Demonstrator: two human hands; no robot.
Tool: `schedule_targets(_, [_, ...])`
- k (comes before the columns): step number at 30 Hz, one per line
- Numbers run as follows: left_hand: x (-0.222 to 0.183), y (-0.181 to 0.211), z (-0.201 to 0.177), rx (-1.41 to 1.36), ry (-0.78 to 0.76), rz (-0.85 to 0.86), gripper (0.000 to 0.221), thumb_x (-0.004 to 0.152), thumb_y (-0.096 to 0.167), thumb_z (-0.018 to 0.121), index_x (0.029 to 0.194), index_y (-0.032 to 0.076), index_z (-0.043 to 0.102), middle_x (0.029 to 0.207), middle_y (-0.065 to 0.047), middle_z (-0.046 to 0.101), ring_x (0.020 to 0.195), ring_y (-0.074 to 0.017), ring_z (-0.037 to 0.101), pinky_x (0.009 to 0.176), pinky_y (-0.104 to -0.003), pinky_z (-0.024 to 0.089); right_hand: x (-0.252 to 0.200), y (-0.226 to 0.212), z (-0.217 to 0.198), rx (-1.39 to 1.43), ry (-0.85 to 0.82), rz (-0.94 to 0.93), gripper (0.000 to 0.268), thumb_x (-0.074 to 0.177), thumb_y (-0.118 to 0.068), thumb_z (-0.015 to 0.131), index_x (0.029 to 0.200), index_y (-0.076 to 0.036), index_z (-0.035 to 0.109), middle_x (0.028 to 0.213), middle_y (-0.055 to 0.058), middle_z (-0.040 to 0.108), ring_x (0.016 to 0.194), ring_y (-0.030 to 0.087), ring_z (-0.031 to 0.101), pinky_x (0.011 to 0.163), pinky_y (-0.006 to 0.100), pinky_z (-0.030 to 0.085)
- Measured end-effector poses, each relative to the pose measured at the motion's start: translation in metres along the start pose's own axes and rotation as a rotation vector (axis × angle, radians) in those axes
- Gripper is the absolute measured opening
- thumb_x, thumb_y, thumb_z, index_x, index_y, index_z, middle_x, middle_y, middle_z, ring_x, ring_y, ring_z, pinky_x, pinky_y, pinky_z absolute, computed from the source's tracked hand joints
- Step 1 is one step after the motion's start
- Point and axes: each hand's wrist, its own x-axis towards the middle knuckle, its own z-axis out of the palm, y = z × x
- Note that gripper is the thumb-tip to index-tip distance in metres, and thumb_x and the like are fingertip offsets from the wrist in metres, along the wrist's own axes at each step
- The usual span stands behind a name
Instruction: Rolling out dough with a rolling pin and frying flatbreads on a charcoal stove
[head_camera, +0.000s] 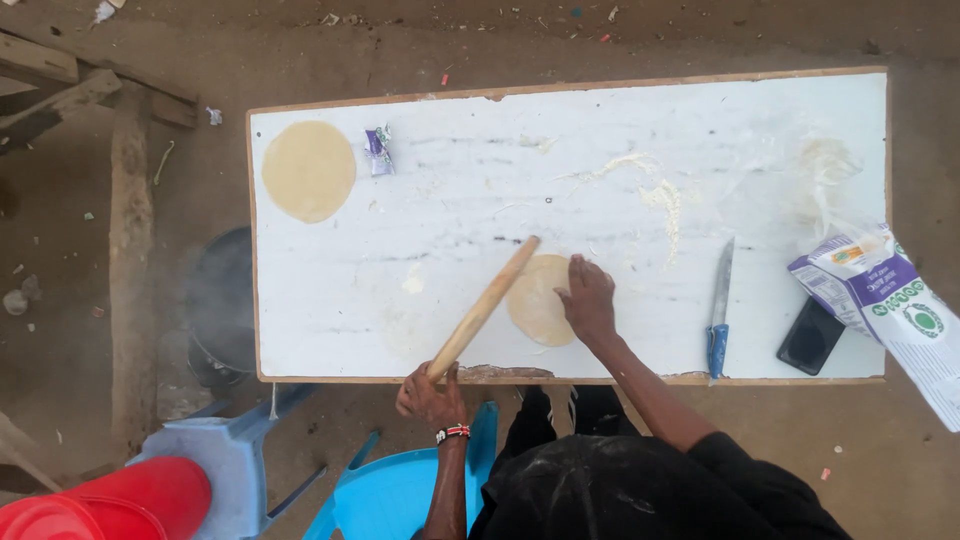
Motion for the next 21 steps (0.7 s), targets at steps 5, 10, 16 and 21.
schedule_targets(5, [0.021,-0.028,-0.034,0.145,0.195,-0.043,0.066,0.082,0.078,0.069,0.108,0.018,0.078,0.109,-0.004,0.076,0.111,-0.0299,0.058,0.099,-0.05,0.04,0.036,-0.004,0.037,0.112,0.039,0.073,0.044,0.09,-0.023,0.071,0.13,-0.008,0.062,0.103,0.014,0.062,0.096,0.038,0.057,0.08,0.054,0.046])
schedule_targets(10, [0.016,-0.053,-0.047,0.217,0.168,-0.124,0.064,0.079,0.071,0.08,0.113,0.017,0.077,0.11,-0.005,0.075,0.113,-0.0303,0.057,0.103,-0.053,0.04,0.036,-0.003,0.001,0.877,-0.002,0.091,0.013,0.092,-0.011,0.078,0.1,-0.008,0.068,0.113,0.008,0.079,0.106,0.025,0.074,0.092,0.038,0.059])
schedule_targets(16, [-0.004,-0.06,-0.034,0.103,0.147,-0.243,0.066,0.079,0.079,0.071,0.109,0.02,0.078,0.107,-0.003,0.074,0.114,-0.0291,0.055,0.102,-0.052,0.036,0.01,0.011,-0.087,1.332,0.002,0.69,0.027,0.096,-0.015,0.073,0.121,-0.006,0.066,0.12,0.018,0.07,0.099,0.031,0.07,0.069,0.041,0.063])
schedule_targets(21, [-0.014,-0.059,-0.021,0.029,0.111,-0.237,0.062,0.078,0.075,0.079,0.112,0.023,0.075,0.106,0.001,0.072,0.113,-0.0282,0.057,0.105,-0.053,0.035,-0.01,-0.012,-0.126,1.076,0.196,0.43,0.022,0.103,-0.016,0.072,0.121,-0.004,0.075,0.112,0.01,0.075,0.106,0.021,0.069,0.092,0.037,0.054])
